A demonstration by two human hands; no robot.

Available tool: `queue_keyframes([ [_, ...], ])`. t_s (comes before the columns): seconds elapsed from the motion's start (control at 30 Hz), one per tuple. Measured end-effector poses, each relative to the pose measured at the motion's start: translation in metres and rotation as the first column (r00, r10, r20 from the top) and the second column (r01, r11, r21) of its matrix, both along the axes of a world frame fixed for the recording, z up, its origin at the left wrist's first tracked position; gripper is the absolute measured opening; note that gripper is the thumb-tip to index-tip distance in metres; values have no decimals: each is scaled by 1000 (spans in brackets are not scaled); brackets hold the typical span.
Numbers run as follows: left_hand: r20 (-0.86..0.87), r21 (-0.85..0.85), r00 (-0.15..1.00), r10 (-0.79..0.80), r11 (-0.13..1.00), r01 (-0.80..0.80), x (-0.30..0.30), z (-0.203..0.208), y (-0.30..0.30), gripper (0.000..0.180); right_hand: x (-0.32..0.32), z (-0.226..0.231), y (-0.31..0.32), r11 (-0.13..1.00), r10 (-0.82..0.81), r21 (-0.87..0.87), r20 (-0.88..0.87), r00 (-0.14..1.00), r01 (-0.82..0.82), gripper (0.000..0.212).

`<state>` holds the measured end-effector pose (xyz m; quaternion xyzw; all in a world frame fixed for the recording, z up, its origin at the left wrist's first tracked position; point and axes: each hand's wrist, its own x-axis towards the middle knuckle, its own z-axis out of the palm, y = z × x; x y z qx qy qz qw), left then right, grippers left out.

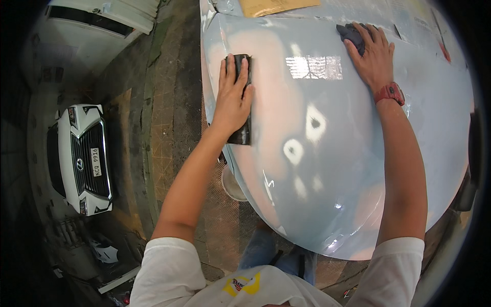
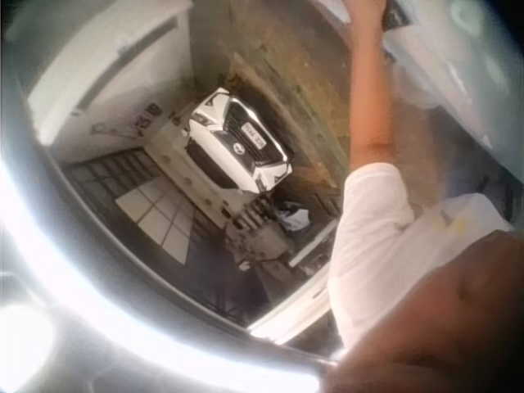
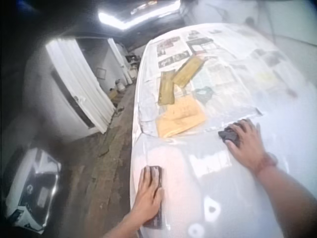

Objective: The person is sanding the hood of a white car using a sanding block and a cloth. They repeatedly dip the sanding block into a bucket of water and wipe the surface while working on the hood.

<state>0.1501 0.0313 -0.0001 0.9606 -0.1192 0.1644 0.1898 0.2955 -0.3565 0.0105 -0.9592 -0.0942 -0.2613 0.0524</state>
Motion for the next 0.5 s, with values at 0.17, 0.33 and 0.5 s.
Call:
queue_keyframes([
  [0.17,53,-77,994,98,993,-94,74,21,68,63,6,-8,12,998,44,38,67,997,-46,61],
  [0.33,32,-82,985,171,982,-168,65,3,51,65,6,-9,7,998,41,38,38,998,-42,61],
  [0.5,3,-26,1000,-22,999,22,2,1,22,65,5,-10,0,999,27,33,71,997,-29,62],
])
